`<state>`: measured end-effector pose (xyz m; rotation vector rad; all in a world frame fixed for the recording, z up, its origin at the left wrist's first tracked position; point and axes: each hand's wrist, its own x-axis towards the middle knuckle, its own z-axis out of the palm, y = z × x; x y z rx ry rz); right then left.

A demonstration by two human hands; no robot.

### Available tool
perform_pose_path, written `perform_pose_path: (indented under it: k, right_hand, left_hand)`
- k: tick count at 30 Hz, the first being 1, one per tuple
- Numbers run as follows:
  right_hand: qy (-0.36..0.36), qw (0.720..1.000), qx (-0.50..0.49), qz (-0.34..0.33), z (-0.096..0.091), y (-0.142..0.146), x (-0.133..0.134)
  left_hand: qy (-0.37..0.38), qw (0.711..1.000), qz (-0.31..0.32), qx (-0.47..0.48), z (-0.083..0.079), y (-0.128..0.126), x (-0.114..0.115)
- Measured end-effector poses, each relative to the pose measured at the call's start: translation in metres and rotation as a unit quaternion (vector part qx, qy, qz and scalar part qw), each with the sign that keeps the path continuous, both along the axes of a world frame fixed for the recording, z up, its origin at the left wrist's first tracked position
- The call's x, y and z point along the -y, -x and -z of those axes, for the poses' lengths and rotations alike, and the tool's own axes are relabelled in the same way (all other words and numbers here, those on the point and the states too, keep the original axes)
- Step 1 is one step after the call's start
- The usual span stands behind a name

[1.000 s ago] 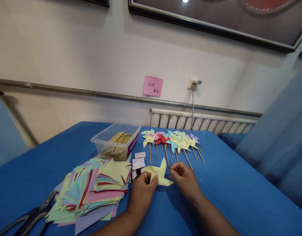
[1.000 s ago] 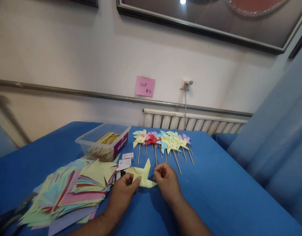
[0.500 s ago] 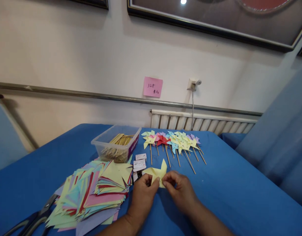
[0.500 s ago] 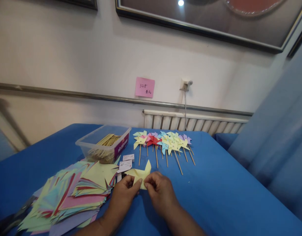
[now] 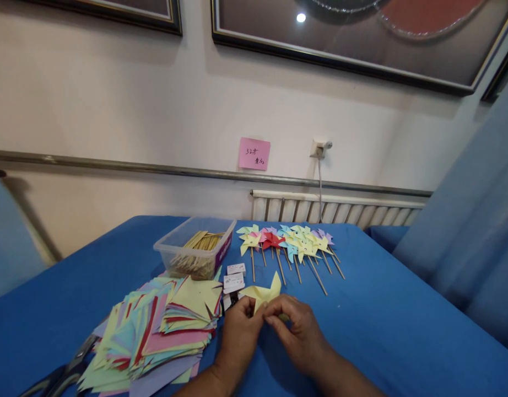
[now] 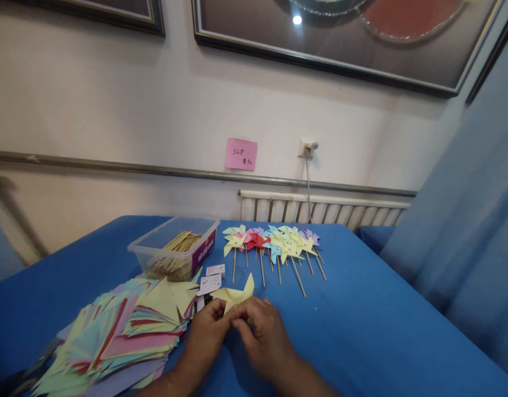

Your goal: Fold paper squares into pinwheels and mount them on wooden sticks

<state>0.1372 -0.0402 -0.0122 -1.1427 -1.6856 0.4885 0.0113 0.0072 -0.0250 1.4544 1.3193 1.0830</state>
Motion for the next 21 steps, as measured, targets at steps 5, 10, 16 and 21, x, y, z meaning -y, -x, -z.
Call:
perform_pose_path:
  k: [5,10,16,21]
  right_hand:
    - [-0.003,1.0,0.002,0.021,0.003,0.002,-0.002]
    - [-0.008,0.998,0.023,0.061,0.007,0.003,-0.004]
    - [-0.056,0.979,0.176,0.092,0.004,0.005,0.004]
    - [-0.078,0.969,0.206,0.113,0.005,0.01,0.007]
  left_hand:
    - [-0.008,1.0,0.002,-0.015,0.002,0.0,0.0]
    - [-0.008,1.0,0.004,-0.009,0.0,0.0,0.001]
    - [-0.003,1.0,0.008,0.01,-0.004,0.0,0.003]
    - [-0.009,1.0,0.0,0.0,-0.002,0.0,0.002]
